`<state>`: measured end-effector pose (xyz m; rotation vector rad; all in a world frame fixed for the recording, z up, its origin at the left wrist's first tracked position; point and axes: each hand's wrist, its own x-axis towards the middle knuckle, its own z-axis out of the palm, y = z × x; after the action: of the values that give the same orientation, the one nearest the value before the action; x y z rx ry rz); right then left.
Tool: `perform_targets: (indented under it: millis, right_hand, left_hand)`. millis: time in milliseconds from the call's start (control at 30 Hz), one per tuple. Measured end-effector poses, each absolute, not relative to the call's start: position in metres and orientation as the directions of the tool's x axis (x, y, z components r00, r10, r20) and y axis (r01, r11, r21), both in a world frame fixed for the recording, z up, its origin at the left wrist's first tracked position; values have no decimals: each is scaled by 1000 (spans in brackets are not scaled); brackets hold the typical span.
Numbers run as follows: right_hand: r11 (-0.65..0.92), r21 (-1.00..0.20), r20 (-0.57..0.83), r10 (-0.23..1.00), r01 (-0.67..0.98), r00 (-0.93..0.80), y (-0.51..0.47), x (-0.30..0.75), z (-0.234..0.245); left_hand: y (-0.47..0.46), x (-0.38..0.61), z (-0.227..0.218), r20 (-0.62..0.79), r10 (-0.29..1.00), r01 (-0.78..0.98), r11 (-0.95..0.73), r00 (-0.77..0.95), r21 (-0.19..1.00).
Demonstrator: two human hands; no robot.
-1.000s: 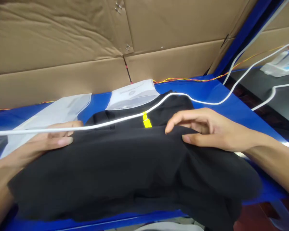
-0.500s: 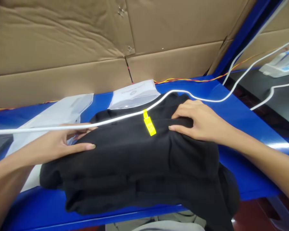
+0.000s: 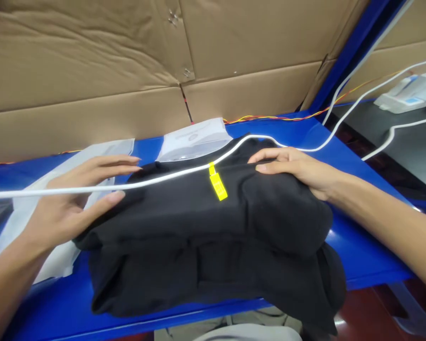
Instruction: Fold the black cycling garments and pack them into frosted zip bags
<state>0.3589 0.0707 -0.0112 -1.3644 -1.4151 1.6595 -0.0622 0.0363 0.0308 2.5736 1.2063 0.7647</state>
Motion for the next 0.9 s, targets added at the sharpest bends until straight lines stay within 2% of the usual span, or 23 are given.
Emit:
perform_targets:
  millis: [67,100,133,200,267,400,500,633,800,900]
  right_hand:
    - [-331,-937,-349,879,111,-326,67,355,-8]
    - [-326,-942,-335,886,82,-320,64,352,-7]
    - [-313,-948,-316,895,62,-316,62,349,-6]
    - [-285,-958,-281,907,33,-314,58,343,-5]
    - [-275,-962,-261,912,0,-317,55,339,-6]
    - [-254,-965,-218,914,-64,-342,56,338,-6]
    - [-245,-967,-191,882,-74,-431,57,341,-3]
    - [-171,-979,-93,855,-108,-510,51,340,3]
    - [-344,-922,-114,679,-176,-725,37,329,3]
    - [-342,-930,-115,620,-136,-776,31,324,-1]
  left_hand:
    - [30,-55,35,354,537,512,-842,766,169]
    - [27,-52,37,298,447,424,-894,843,143]
    - [24,-49,39,224,384,352,-921,896,168]
    - [19,-44,41,110,354,318,-914,929,252]
    - [15,-42,42,53,387,358,-890,920,284]
    - [10,-39,35,63,444,433,-891,894,134]
    - [6,-33,31,117,409,404,-913,905,65]
    - [1,-22,34,36,377,368,-918,926,149]
    - [2,-22,36,-15,400,381,-860,916,338]
    - [-2,-24,32,35,483,416,-787,875,454]
